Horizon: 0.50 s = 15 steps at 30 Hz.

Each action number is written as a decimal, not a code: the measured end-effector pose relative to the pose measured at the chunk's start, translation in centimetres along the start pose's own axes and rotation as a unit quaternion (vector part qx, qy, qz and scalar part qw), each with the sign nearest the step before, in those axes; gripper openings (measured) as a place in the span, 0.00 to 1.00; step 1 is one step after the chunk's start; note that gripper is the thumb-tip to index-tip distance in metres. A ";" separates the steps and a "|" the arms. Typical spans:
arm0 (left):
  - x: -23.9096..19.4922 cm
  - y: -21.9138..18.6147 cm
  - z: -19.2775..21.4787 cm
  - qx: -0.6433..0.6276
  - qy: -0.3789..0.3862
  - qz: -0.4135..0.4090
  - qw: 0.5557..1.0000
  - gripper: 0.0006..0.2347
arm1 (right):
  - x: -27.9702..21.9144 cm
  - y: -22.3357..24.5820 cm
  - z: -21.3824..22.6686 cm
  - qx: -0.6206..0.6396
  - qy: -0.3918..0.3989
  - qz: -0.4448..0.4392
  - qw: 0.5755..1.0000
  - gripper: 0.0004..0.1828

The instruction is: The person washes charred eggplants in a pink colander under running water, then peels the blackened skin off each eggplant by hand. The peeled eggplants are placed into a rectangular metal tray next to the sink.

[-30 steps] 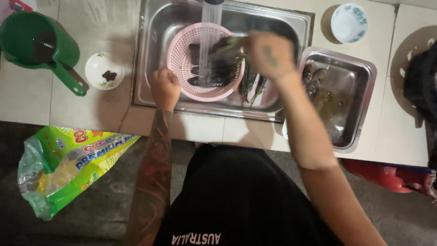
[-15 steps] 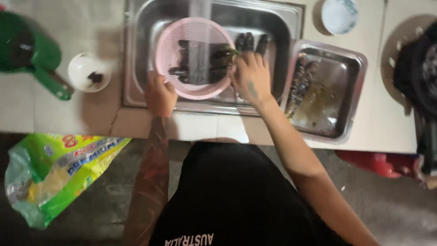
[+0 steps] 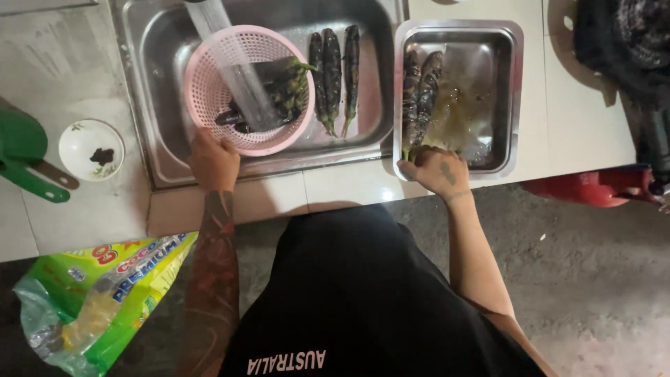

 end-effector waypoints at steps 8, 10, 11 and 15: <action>-0.4 -0.5 -0.4 -0.005 0.009 0.030 0.999 0.17 | 1.7 -2.2 -2.8 -0.035 -0.125 0.060 0.990 0.25; -0.2 -1.1 0.4 -0.002 0.004 0.029 1.000 0.17 | 2.5 -4.1 -5.2 -0.083 -0.203 0.077 0.973 0.22; 0.0 -1.4 0.7 -0.004 0.001 0.022 1.000 0.17 | 2.9 -5.0 -6.1 -0.128 -0.281 0.087 0.947 0.20; -0.3 -1.1 0.1 0.002 -0.001 0.048 0.999 0.16 | 1.2 -5.7 -3.2 -0.233 -0.408 0.118 0.875 0.15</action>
Point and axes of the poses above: each hand's wrist, its own x-axis towards the middle knuckle, its own z-axis out of the back of the hand, y = z × x, the point moved 4 cm from there along x, towards the middle knuckle, and after that the axes turned 5 degrees about -y, right-handed, at the moved point
